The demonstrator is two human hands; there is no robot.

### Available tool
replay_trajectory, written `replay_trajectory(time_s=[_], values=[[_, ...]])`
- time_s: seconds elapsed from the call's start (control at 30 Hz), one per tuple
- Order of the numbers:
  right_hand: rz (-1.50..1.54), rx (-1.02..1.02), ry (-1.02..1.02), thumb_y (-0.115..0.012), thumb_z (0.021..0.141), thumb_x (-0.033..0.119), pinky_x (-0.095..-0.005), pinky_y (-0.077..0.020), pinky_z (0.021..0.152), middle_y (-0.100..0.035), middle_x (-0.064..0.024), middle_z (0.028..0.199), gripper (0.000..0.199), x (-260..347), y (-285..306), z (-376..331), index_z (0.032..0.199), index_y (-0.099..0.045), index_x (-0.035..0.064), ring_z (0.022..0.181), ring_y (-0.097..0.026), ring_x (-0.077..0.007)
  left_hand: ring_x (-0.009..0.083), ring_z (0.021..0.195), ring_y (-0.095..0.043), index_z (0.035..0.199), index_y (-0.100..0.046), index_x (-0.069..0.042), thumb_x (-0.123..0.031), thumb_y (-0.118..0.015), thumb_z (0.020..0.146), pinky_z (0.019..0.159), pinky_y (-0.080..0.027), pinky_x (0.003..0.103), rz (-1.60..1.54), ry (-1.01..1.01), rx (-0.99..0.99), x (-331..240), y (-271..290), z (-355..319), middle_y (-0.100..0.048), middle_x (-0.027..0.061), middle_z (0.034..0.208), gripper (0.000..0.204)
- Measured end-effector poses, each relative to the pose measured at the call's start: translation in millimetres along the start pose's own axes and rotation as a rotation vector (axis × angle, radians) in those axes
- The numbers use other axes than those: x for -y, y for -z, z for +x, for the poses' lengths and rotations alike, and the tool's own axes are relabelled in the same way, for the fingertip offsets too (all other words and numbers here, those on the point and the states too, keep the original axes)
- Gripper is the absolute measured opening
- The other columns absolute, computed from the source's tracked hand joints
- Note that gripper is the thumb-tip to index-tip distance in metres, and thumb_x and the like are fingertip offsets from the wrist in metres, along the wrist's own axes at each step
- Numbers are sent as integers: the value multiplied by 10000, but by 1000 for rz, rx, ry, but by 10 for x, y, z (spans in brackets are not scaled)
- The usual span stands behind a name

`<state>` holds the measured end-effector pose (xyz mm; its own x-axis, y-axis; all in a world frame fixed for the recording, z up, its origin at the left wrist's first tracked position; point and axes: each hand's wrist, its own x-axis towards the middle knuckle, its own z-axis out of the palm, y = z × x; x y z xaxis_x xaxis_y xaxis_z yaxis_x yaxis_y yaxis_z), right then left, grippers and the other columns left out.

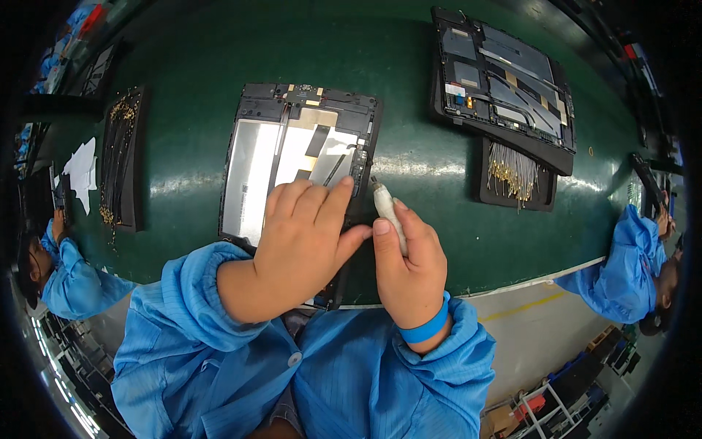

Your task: Installing and securing internal ribbon cables and components into a tablet chassis on a factory production line.

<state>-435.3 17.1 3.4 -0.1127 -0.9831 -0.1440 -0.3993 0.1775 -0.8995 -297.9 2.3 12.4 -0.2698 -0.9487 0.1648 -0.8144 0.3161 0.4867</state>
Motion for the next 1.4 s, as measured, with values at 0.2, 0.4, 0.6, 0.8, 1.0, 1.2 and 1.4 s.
replay_trajectory(time_s=[0.2, 0.4, 0.6, 0.8, 1.0, 1.2, 1.4], values=[[-114, 23, 163, -573, 743, 139, -271, -436, 608, -552, -148, 782, 244, 25, 26, 146, 948, -547, 10, 679, -549, -224, 241, 834, -423, 979, -528, -15, -213, -605, 617, 764, -334, 353, 29, -3, -76, -34, -101, 41, -469, 89, 801, 420], [-126, 90, 184, -575, 736, 127, -274, -438, 565, -554, -139, 726, 223, 21, 1, 272, 933, -558, 24, 626, -549, -223, 265, 856, -423, 930, -535, -20, -180, -600, 612, 782, -331, 368, 39, -8, -85, 0, -168, 57, -462, 96, 822, 362], [103, 152, -21, -568, 749, 122, -252, -442, 589, -569, -133, 766, 213, -2, 37, 353, 923, -557, 0, 667, -561, -176, 287, 896, -423, 959, -512, -16, -181, -615, 598, 809, -321, 398, 46, 1, -20, -27, -140, 66, -450, 108, 877, 410], [94, 213, -85, -562, 755, 112, -228, -440, 599, -573, -122, 781, 210, 59, 72, 400, 923, -554, -14, 675, -555, -138, 294, 911, -418, 967, -510, -15, -200, -620, 606, 821, -315, 411, 30, -9, -17, 5, -147, 47, -444, 116, 915, 421], [211, 243, -157, -545, 771, 105, -209, -430, 621, -574, -88, 807, 211, 63, 81, 403, 935, -543, -27, 707, -532, -101, 293, 906, -423, 962, -516, -17, -216, -620, 615, 818, -316, 409, 14, 1, 6, 6, -111, 66, -455, 118, 914, 413], [180, 254, -188, -542, 772, 96, -200, -424, 628, -567, -74, 807, 208, 96, 89, 402, 940, -541, -26, 714, -517, -87, 294, 902, -428, 962, -517, -21, -221, -621, 617, 813, -319, 405, 9, 7, 29, 11, -95, 61, -461, 118, 907, 412], [157, 271, -200, -537, 775, 95, -196, -428, 604, -557, -58, 783, 209, 105, 90, 424, 945, -537, -26, 679, -511, -80, 294, 898, -433, 961, -518, -24, -226, -622, 616, 806, -325, 401, -2, 9, 10, 17, -106, 54, -466, 116, 903, 413]])
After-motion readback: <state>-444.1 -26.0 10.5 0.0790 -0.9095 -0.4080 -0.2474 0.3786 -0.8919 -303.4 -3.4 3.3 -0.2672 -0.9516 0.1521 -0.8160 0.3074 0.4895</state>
